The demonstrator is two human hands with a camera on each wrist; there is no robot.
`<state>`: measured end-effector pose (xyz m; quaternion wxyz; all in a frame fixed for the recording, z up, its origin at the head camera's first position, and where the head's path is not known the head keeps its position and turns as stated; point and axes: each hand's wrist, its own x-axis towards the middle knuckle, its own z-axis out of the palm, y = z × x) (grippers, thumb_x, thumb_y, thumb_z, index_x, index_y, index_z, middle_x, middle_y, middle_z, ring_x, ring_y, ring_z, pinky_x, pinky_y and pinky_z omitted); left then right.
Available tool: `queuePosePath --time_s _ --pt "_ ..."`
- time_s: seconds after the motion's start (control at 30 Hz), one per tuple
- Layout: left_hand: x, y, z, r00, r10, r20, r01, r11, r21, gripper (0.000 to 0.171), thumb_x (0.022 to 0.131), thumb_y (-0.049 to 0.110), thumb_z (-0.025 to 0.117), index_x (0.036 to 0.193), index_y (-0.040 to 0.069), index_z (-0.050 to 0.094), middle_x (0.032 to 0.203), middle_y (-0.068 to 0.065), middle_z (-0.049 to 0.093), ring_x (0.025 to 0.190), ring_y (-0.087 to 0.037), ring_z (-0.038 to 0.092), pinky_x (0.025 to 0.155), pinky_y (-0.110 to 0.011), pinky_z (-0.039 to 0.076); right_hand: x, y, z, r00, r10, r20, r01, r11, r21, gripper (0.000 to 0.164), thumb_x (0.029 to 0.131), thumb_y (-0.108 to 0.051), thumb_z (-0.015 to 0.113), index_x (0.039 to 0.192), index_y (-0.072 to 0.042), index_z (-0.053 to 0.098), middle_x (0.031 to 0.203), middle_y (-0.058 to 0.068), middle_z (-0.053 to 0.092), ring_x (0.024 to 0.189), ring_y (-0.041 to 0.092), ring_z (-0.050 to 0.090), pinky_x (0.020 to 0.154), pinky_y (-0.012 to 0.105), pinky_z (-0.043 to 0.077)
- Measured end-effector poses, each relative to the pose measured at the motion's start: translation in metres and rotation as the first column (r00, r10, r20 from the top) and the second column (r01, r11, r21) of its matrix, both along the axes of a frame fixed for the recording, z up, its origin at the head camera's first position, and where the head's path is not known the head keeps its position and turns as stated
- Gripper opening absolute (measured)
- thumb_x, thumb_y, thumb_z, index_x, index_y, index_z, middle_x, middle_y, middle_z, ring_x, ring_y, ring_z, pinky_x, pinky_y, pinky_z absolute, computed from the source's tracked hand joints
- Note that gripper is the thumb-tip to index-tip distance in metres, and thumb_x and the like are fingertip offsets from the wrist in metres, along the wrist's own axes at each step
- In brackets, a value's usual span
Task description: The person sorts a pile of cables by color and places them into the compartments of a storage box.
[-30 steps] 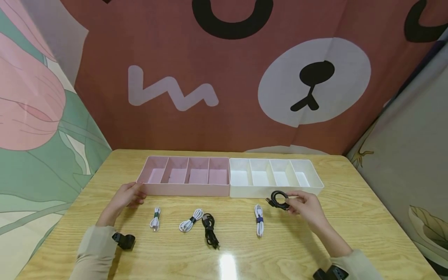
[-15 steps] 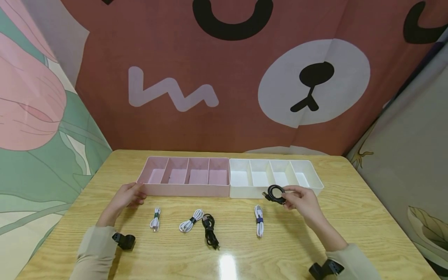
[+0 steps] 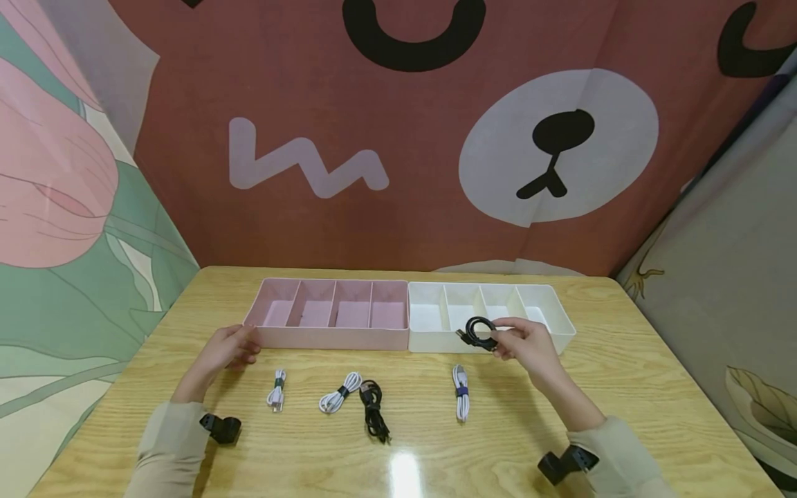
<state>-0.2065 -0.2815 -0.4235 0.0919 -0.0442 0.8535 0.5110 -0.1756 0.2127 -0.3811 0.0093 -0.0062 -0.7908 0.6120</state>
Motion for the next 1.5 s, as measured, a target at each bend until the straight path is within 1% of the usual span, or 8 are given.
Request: queuePosePath --time_s 0.23,0.37,0.63,0.87,1.0,1.17,1.33,1.5 --pt "0.000 0.000 0.000 1.000 -0.002 0.000 0.002 1.000 0.001 0.059 0.098 0.040 0.033 0.114 -0.015 0.044 0.083 -0.010 0.062 0.067 -0.015 0.059 0.058 -0.032 0.049 -0.006 -0.006 0.001 1.000 0.004 0.000 -0.004 0.999 -0.034 0.028 0.084 0.003 0.055 0.108 0.017 0.054 0.061 0.003 0.060 0.052 0.011 0.058 0.055 0.030 0.051" --pt "0.000 0.001 -0.001 1.000 -0.001 0.001 0.001 1.000 -0.001 0.059 0.098 0.041 0.033 0.114 -0.015 0.044 0.083 -0.010 0.061 0.067 -0.015 0.059 0.059 -0.032 0.049 -0.010 -0.010 0.002 1.000 0.020 -0.005 -0.020 0.998 -0.058 0.029 0.084 0.003 0.055 0.109 0.017 0.053 0.060 0.002 0.060 0.051 0.010 0.058 0.054 0.027 0.051" --pt "-0.001 0.000 -0.001 1.000 -0.002 -0.001 0.002 1.000 0.003 0.059 0.098 0.041 0.033 0.115 -0.015 0.043 0.083 -0.010 0.062 0.067 -0.014 0.060 0.059 -0.032 0.049 -0.017 -0.020 0.005 1.000 0.022 0.009 -0.022 0.998 -0.063 0.028 0.084 0.003 0.056 0.109 0.016 0.054 0.061 0.003 0.061 0.051 0.010 0.058 0.054 0.026 0.050" --pt "-0.001 -0.001 0.000 1.000 0.004 0.009 -0.004 1.000 -0.009 0.060 0.098 0.041 0.032 0.118 -0.015 0.042 0.084 -0.011 0.062 0.067 -0.015 0.060 0.059 -0.032 0.048 -0.028 -0.031 0.007 1.000 0.026 0.004 -0.025 0.995 -0.099 0.027 0.083 0.004 0.055 0.107 0.016 0.055 0.059 0.001 0.060 0.050 0.009 0.057 0.053 0.025 0.050" --pt "0.000 -0.001 0.000 1.000 -0.004 -0.001 0.004 1.000 -0.005 0.060 0.098 0.041 0.032 0.117 -0.015 0.042 0.083 -0.010 0.062 0.067 -0.015 0.060 0.058 -0.032 0.048 -0.032 -0.036 0.007 0.999 0.033 0.007 -0.032 0.995 -0.097 0.027 0.083 0.003 0.056 0.107 0.015 0.056 0.059 0.001 0.060 0.050 0.009 0.057 0.052 0.023 0.049" --pt "0.000 -0.002 0.000 1.000 -0.010 -0.020 0.010 1.000 -0.003 0.057 0.098 0.039 0.032 0.114 -0.014 0.045 0.082 -0.010 0.062 0.066 -0.015 0.060 0.057 -0.032 0.049 -0.036 -0.044 0.010 0.999 0.047 0.008 -0.046 0.994 -0.099 0.027 0.083 0.002 0.056 0.107 0.015 0.056 0.059 0.002 0.060 0.050 0.009 0.057 0.052 0.024 0.050" --pt "-0.001 -0.002 -0.001 1.000 0.002 -0.001 -0.002 1.000 -0.003 0.059 0.098 0.039 0.032 0.117 -0.015 0.043 0.083 -0.010 0.062 0.067 -0.014 0.060 0.058 -0.031 0.049 -0.040 -0.051 0.011 0.998 0.063 0.024 -0.059 0.990 -0.128 0.027 0.083 0.002 0.057 0.107 0.015 0.056 0.059 0.001 0.060 0.049 0.008 0.057 0.052 0.024 0.050" --pt "-0.001 -0.002 -0.001 1.000 0.010 0.014 -0.010 1.000 0.013 0.058 0.099 0.038 0.032 0.119 -0.016 0.040 0.082 -0.010 0.063 0.066 -0.014 0.061 0.059 -0.031 0.050 -0.044 -0.060 0.011 0.997 0.069 0.019 -0.066 0.989 -0.133 0.026 0.083 0.002 0.058 0.106 0.015 0.057 0.059 0.002 0.059 0.049 0.009 0.056 0.051 0.023 0.049"
